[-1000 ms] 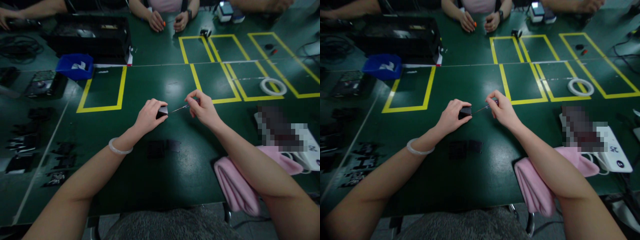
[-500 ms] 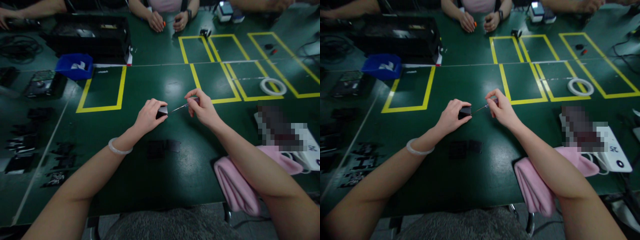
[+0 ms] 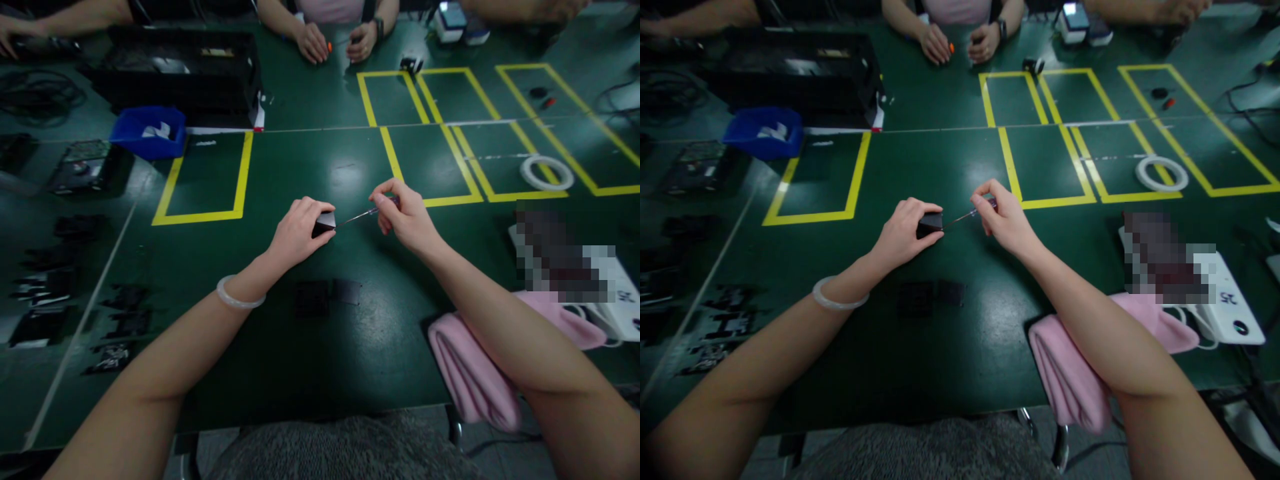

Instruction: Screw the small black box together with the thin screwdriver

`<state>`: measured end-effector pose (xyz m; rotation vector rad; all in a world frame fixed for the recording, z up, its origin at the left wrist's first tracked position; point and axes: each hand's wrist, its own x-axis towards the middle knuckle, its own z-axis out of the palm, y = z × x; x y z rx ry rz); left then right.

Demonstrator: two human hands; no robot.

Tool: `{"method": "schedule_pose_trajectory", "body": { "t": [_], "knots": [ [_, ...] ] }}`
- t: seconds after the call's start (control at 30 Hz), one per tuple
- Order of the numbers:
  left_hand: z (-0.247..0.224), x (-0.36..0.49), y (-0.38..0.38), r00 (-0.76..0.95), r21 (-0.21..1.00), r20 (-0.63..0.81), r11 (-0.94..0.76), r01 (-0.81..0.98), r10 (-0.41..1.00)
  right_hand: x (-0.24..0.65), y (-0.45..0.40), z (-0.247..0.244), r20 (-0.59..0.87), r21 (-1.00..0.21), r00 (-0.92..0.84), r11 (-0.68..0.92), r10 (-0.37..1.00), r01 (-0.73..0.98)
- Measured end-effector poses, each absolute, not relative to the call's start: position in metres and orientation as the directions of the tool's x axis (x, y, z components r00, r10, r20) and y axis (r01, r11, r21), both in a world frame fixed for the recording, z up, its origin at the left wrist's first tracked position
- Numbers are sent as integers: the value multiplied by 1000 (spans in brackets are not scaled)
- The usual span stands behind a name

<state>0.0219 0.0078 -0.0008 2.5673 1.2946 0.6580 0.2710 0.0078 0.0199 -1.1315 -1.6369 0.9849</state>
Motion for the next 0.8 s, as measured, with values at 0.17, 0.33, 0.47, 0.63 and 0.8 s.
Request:
{"method": "schedule_pose_trajectory", "body": {
  "t": [0.17, 0.33, 0.47, 0.63, 0.8],
  "knots": [
    [-2, 22, 8, 516, 362, 308, -600, 713, 799, 271, 8, 20, 234, -933, -194, 277, 953, 232],
    [-1, 22, 8, 516, 362, 310, -601, 713, 799, 271, 8, 20, 242, -933, -181, 280, 953, 226],
    [-1, 22, 8, 514, 367, 303, -596, 714, 802, 271, 8, 19, 221, -930, -182, 263, 958, 258],
    [-1, 22, 8, 515, 371, 295, -594, 714, 805, 271, 8, 17, 263, -929, -176, 298, 949, 220],
    [0, 22, 8, 515, 375, 294, -592, 713, 806, 272, 8, 19, 228, -914, -174, 272, 958, 302]
  ]
}}
